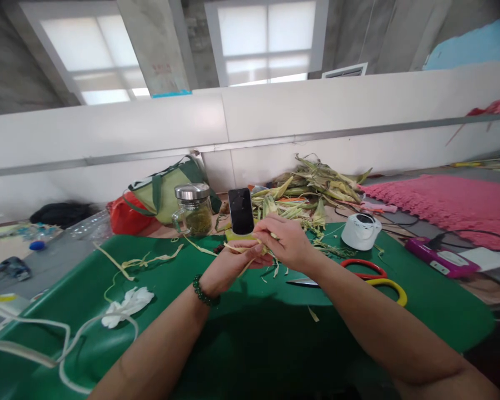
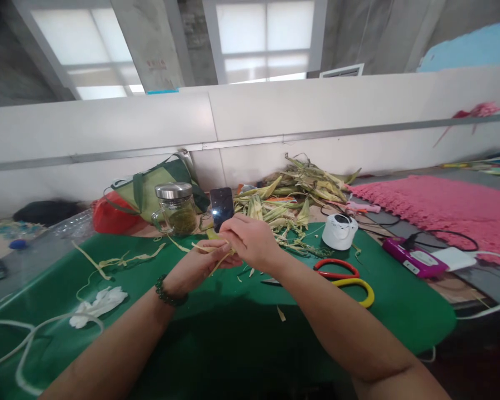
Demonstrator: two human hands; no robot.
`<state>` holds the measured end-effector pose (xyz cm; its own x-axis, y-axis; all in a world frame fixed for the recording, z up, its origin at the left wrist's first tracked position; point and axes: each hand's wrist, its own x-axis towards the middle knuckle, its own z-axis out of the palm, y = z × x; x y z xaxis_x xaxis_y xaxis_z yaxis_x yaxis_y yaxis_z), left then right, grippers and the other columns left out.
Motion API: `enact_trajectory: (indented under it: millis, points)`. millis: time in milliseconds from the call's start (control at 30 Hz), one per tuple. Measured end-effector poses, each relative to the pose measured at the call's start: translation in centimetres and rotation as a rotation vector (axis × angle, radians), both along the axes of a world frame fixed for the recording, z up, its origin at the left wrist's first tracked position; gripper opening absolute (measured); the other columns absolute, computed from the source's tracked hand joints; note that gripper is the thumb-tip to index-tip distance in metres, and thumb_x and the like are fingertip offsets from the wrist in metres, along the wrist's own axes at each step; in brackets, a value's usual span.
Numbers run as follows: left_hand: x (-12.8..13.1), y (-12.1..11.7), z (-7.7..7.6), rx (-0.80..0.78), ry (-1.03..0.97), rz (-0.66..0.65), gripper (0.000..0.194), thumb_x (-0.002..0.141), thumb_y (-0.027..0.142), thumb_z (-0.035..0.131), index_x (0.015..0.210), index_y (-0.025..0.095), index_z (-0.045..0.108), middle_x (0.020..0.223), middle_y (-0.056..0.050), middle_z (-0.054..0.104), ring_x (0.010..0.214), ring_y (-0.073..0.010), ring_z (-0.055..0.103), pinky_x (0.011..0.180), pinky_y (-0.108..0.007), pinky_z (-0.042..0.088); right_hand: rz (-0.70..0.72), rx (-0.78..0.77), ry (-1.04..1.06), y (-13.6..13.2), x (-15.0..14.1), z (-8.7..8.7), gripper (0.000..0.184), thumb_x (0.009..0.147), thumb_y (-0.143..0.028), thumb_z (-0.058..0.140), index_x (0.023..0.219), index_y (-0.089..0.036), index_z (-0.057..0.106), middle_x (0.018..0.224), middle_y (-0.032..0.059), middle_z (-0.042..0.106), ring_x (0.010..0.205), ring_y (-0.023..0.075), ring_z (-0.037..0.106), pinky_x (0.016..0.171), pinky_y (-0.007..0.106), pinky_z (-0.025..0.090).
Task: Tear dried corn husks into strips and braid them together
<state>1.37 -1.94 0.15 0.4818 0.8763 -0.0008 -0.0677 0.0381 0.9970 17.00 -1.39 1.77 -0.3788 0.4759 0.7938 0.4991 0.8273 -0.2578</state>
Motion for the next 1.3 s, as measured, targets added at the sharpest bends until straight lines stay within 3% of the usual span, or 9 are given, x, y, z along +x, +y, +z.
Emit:
enact_trajectory:
  millis: [167, 267, 333, 400, 500, 900, 1000, 1133, 1300]
  points:
    - [-0.2, 0.5, 0.0, 0.037, -0.081, 0.177, 0.035, 0.061, 0.040, 0.077, 0.082, 0.013, 0.071, 0.074, -0.008, 0.073, 0.077, -0.0208, 0.069, 0.073, -0.030, 0.053, -0.068, 0.203, 0.174, -0.5, 0.8, 0.3, 0.030, 0.089, -0.027, 0.044, 0.062, -0.018, 0.052, 0.059, 0.0023, 0.053, 0.059, 0.0131, 0.048, 0.058, 0.025, 0.037]
    - [-0.6, 0.8, 0.0, 0.074, -0.161, 0.235, 0.034, 0.063, 0.038, 0.076, 0.086, 0.014, 0.070, 0.079, -0.008, 0.074, 0.080, -0.0208, 0.069, 0.076, -0.030, 0.052, -0.215, -0.034, 0.115, -0.3, 1.0, 0.3, 0.047, 0.089, -0.037, 0.045, 0.046, -0.018, 0.042, 0.043, -0.0035, 0.034, 0.043, 0.0092, 0.032, 0.048, 0.026, 0.025]
    - [-0.8, 0.9, 0.1, 0.097, -0.187, 0.243, 0.031, 0.064, 0.036, 0.076, 0.085, 0.014, 0.070, 0.082, -0.008, 0.074, 0.081, -0.0207, 0.069, 0.077, -0.030, 0.052, -0.232, -0.278, 0.077, 0.1, 0.6, 0.1, 0.046, 0.084, -0.043, 0.051, 0.046, -0.017, 0.047, 0.042, -0.0038, 0.036, 0.043, 0.0086, 0.033, 0.047, 0.025, 0.023]
    - [-0.8, 0.9, 0.1, 0.109, -0.184, 0.240, 0.029, 0.064, 0.034, 0.076, 0.086, 0.015, 0.071, 0.083, -0.007, 0.074, 0.083, -0.0205, 0.069, 0.078, -0.029, 0.052, -0.144, -0.436, 0.144, 0.5, 0.0, -0.2, 0.034, 0.080, -0.041, 0.055, 0.056, -0.017, 0.057, 0.048, -0.0028, 0.046, 0.047, 0.0092, 0.040, 0.047, 0.023, 0.027]
    - [-0.7, 0.7, 0.4, 0.105, -0.152, 0.246, 0.030, 0.063, 0.034, 0.077, 0.084, 0.013, 0.072, 0.085, -0.008, 0.074, 0.082, -0.0217, 0.069, 0.077, -0.030, 0.052, -0.016, -0.508, 0.324, 0.7, -0.9, -0.5, 0.020, 0.075, -0.031, 0.055, 0.062, -0.016, 0.058, 0.054, -0.0022, 0.051, 0.048, 0.0093, 0.044, 0.047, 0.022, 0.032]
    - [-0.8, 0.6, 0.9, -0.126, -0.286, 0.321, 0.020, 0.068, 0.029, 0.069, 0.081, 0.013, 0.070, 0.070, -0.007, 0.072, 0.069, -0.0177, 0.068, 0.062, -0.024, 0.051, 0.063, -0.553, 0.527, 1.0, -0.9, -1.2, 0.023, 0.071, -0.036, 0.061, 0.059, -0.018, 0.054, 0.050, -0.0012, 0.053, 0.047, 0.0112, 0.049, 0.046, 0.024, 0.039]
    - [-0.8, 0.6, 0.9, -0.047, -0.244, 0.370, 0.022, 0.067, 0.032, 0.070, 0.082, 0.015, 0.071, 0.072, -0.004, 0.071, 0.067, -0.0146, 0.065, 0.058, -0.021, 0.049, 0.182, -0.610, 0.580, 0.9, -1.3, -1.3, 0.024, 0.069, -0.039, 0.066, 0.070, -0.018, 0.053, 0.062, -0.0012, 0.056, 0.054, 0.0116, 0.054, 0.052, 0.025, 0.045]
    - [-0.6, 0.2, 0.9, 0.167, -0.145, 0.358, 0.025, 0.064, 0.035, 0.073, 0.077, 0.014, 0.073, 0.079, -0.004, 0.071, 0.072, -0.0149, 0.062, 0.064, -0.023, 0.048, 0.304, -0.735, 0.607, 0.7, -2.0, -1.7, 0.042, 0.059, -0.039, 0.075, 0.088, -0.020, 0.050, 0.075, -0.0011, 0.060, 0.061, 0.0116, 0.057, 0.056, 0.025, 0.048]
    - [-0.8, 0.2, 1.1, 0.153, -0.074, 0.355, 0.022, 0.059, 0.034, 0.075, 0.062, 0.014, 0.068, 0.064, -0.002, 0.065, 0.065, -0.0142, 0.059, 0.064, -0.025, 0.047, 0.258, -0.670, 0.529, 0.7, -1.8, -1.7, 0.027, 0.065, -0.037, 0.070, 0.075, -0.018, 0.055, 0.058, -0.0050, 0.049, 0.048, 0.0073, 0.044, 0.045, 0.021, 0.037]
